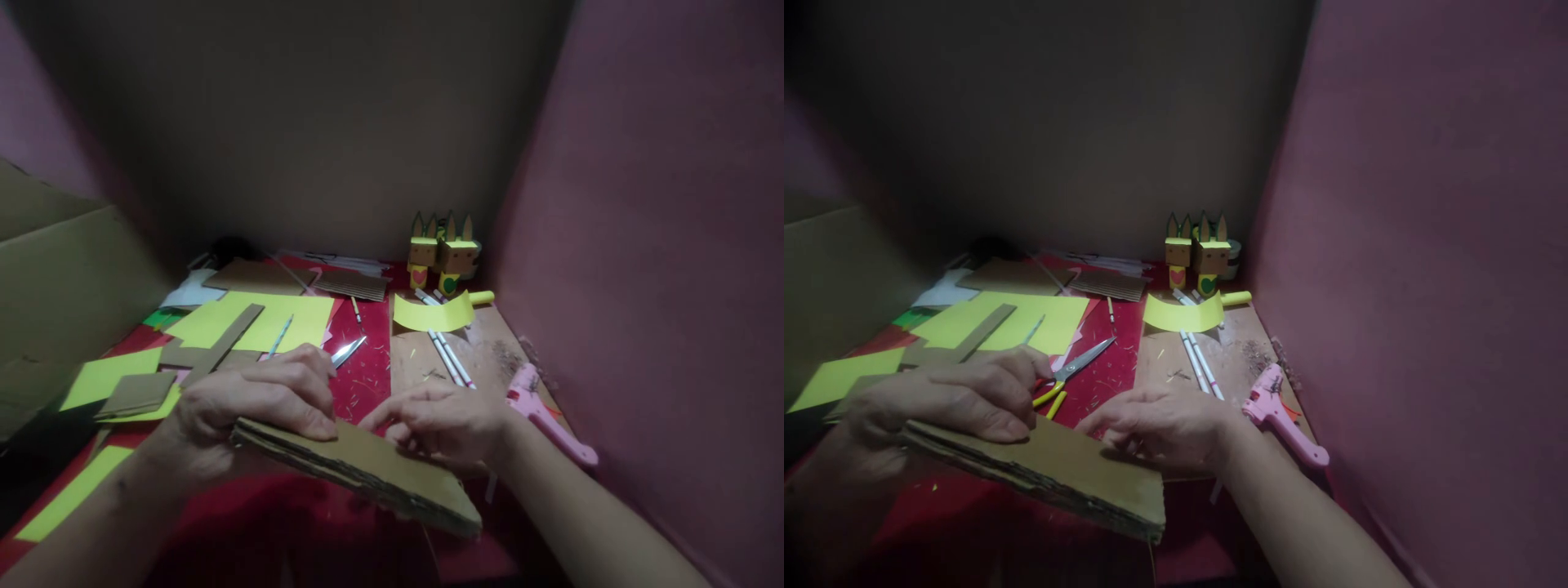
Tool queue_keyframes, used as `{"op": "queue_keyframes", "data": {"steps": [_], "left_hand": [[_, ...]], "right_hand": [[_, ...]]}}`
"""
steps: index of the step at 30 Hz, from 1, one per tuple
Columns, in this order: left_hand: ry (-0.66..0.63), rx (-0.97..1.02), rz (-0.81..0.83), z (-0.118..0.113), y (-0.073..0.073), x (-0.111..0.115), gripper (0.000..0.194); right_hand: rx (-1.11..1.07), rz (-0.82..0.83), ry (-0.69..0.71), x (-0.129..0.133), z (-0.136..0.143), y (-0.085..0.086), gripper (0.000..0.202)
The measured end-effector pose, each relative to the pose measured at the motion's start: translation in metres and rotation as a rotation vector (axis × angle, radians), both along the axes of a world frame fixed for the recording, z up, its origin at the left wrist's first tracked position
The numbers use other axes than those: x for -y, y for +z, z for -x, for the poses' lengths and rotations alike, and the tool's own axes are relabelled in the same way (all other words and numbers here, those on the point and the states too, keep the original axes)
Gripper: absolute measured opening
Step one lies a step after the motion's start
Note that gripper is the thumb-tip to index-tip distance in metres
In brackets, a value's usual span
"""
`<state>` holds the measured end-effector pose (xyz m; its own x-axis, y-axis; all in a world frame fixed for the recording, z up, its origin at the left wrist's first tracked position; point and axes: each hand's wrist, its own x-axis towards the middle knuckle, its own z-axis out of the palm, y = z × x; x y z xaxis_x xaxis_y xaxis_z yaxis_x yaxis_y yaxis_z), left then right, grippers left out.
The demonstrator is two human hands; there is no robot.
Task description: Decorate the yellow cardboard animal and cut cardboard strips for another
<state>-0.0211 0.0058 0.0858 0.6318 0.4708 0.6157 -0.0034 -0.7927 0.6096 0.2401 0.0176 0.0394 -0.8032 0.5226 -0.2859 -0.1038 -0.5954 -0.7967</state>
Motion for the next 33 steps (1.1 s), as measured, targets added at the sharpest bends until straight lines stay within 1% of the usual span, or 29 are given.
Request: {"op": "queue_keyframes", "data": {"steps": [1, 2, 3, 5, 8, 11, 13, 17, 19, 23, 26, 30, 33], "left_hand": [[-0.003, 0.003, 0.021, -0.002, 0.001, 0.002, 0.021], [-0.01, 0.002, 0.045, -0.003, 0.002, 0.005, 0.021], [-0.011, 0.003, 0.067, -0.005, 0.003, 0.008, 0.021], [-0.003, -0.008, 0.115, -0.006, 0.004, 0.012, 0.021], [-0.02, -0.041, 0.182, -0.004, 0.002, 0.014, 0.022], [-0.063, -0.06, 0.231, -0.001, -0.001, 0.011, 0.021], [-0.084, -0.061, 0.246, 0.001, -0.003, 0.006, 0.02], [-0.054, -0.016, 0.275, 0.001, -0.004, -0.002, 0.016], [-0.07, 0.006, 0.266, 0.0, -0.005, -0.005, 0.017], [-0.131, 0.028, 0.241, -0.002, -0.009, -0.008, 0.02], [-0.14, 0.062, 0.229, -0.005, -0.011, -0.007, 0.019], [-0.188, 0.098, 0.26, -0.007, -0.012, -0.005, 0.021], [-0.2, 0.115, 0.272, -0.009, -0.013, -0.003, 0.02]], "right_hand": [[-0.018, 0.051, 0.03, 0.001, 0.008, -0.002, 0.051], [-0.02, 0.092, 0.12, 0.003, 0.016, -0.004, 0.052], [-0.017, 0.118, 0.163, 0.004, 0.023, -0.005, 0.051], [-0.017, 0.154, 0.205, 0.006, 0.032, -0.009, 0.05], [-0.046, 0.205, 0.171, 0.012, 0.039, -0.015, 0.048], [-0.087, 0.236, 0.1, 0.018, 0.04, -0.017, 0.045], [-0.095, 0.233, 0.056, 0.021, 0.039, -0.015, 0.045], [-0.087, 0.211, -0.018, 0.021, 0.037, -0.006, 0.047], [-0.1, 0.197, -0.042, 0.02, 0.036, -0.004, 0.044], [-0.132, 0.187, -0.017, 0.018, 0.034, -0.007, 0.04], [-0.153, 0.188, 0.005, 0.019, 0.032, -0.011, 0.039], [-0.175, 0.192, 0.015, 0.02, 0.031, -0.015, 0.041], [-0.171, 0.185, 0.009, 0.021, 0.031, -0.015, 0.04]]}}
